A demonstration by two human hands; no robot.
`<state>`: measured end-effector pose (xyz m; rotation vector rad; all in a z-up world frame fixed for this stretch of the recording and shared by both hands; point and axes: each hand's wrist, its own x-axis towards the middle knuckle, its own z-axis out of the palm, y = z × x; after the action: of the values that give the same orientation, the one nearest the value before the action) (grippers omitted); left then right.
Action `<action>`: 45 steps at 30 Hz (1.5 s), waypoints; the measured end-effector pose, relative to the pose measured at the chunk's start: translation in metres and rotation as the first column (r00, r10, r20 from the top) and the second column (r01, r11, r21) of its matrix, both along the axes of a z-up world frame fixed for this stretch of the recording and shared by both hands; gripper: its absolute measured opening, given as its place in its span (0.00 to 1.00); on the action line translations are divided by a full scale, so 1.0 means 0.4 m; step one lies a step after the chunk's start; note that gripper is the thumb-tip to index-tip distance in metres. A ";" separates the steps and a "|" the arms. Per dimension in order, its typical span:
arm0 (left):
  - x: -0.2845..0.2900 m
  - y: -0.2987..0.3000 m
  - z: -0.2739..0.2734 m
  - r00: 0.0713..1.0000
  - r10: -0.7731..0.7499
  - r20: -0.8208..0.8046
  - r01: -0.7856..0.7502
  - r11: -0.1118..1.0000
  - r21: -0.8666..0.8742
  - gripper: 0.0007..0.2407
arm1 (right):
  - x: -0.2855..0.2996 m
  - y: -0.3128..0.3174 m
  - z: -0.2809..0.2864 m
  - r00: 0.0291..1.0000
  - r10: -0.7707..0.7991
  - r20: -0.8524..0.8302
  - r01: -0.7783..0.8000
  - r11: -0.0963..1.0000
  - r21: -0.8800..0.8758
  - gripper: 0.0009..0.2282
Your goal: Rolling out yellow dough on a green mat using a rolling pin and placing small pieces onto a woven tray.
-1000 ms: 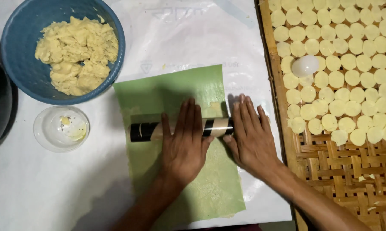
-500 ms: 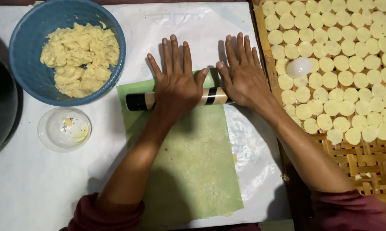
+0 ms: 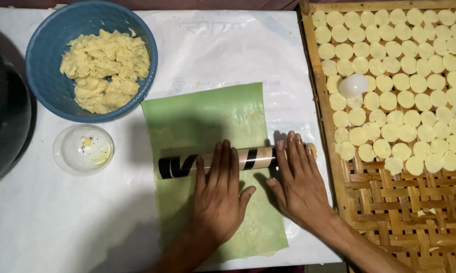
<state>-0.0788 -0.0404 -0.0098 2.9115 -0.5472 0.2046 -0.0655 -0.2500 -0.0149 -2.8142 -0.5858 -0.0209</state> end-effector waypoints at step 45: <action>0.371 -0.050 -0.055 0.949 0.281 -0.142 -0.293 0.953 -0.073 0.33 | 0.684 0.829 -0.110 0.984 0.030 0.178 -0.039 0.998 0.052 0.08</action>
<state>0.0696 -0.0602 -0.0317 2.8744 -0.0874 0.0726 0.2083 0.0815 -0.0589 -2.7655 -0.6625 -0.2798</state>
